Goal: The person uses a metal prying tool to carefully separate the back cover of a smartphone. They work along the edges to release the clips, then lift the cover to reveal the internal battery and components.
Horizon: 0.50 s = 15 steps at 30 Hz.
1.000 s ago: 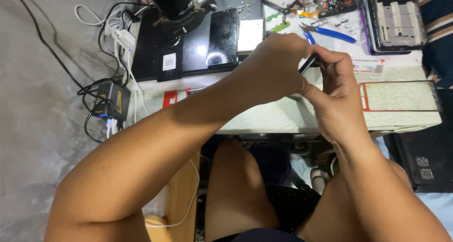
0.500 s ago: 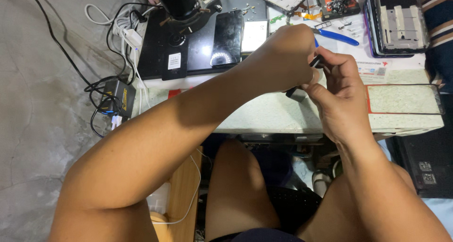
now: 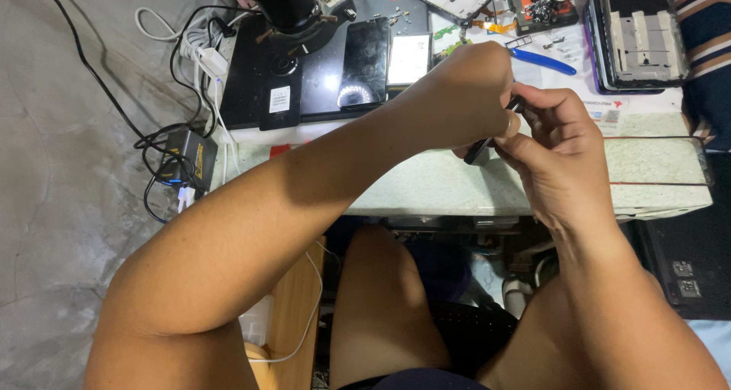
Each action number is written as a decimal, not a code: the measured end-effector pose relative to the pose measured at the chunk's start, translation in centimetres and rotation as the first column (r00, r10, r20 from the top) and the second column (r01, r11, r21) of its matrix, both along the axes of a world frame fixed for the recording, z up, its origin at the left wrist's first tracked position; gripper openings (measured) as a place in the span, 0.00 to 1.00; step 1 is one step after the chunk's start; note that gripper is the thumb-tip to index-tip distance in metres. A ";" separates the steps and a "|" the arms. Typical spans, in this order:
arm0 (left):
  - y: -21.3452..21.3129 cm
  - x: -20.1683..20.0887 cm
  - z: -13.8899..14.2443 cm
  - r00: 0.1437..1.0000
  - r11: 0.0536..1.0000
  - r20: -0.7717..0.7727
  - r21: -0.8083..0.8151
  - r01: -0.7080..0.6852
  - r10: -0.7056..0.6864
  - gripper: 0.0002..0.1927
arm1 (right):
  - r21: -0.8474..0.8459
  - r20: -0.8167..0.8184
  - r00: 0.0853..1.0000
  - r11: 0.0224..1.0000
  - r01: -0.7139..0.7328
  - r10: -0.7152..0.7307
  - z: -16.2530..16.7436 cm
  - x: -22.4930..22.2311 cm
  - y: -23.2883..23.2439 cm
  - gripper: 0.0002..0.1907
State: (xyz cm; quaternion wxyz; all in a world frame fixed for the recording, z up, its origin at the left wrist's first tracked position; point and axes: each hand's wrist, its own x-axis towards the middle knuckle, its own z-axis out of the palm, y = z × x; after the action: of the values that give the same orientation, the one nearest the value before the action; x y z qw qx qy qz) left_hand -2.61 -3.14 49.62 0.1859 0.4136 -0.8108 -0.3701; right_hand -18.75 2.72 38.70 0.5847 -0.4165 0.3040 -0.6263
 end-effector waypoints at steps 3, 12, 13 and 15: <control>0.0 0.4 -0.2 1.000 0.998 -0.024 0.057 -0.011 0.012 0.14 | -0.064 -0.007 1.000 0.998 -0.023 0.022 -0.2 0.0 -0.2 0.23; -0.7 1.0 -0.1 1.000 0.966 -0.026 0.257 0.007 0.000 0.09 | -0.008 -0.020 1.000 1.000 -0.018 0.018 0.0 -0.1 0.0 0.19; -0.7 0.8 -0.1 1.000 0.967 -0.010 0.256 0.011 -0.009 0.09 | -0.010 -0.006 1.000 1.000 -0.024 0.024 0.1 -0.1 0.0 0.19; -0.6 0.6 -0.1 0.999 0.973 0.051 0.229 -0.002 -0.010 0.09 | -0.012 0.019 0.999 0.999 -0.041 0.041 0.2 -0.1 0.1 0.18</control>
State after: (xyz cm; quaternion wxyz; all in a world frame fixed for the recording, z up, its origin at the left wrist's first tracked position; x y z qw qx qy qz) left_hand -1.96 -3.73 49.53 0.1153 0.4402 -0.7680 -0.4508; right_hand -18.83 2.81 38.89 0.5978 -0.4201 0.2861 -0.6200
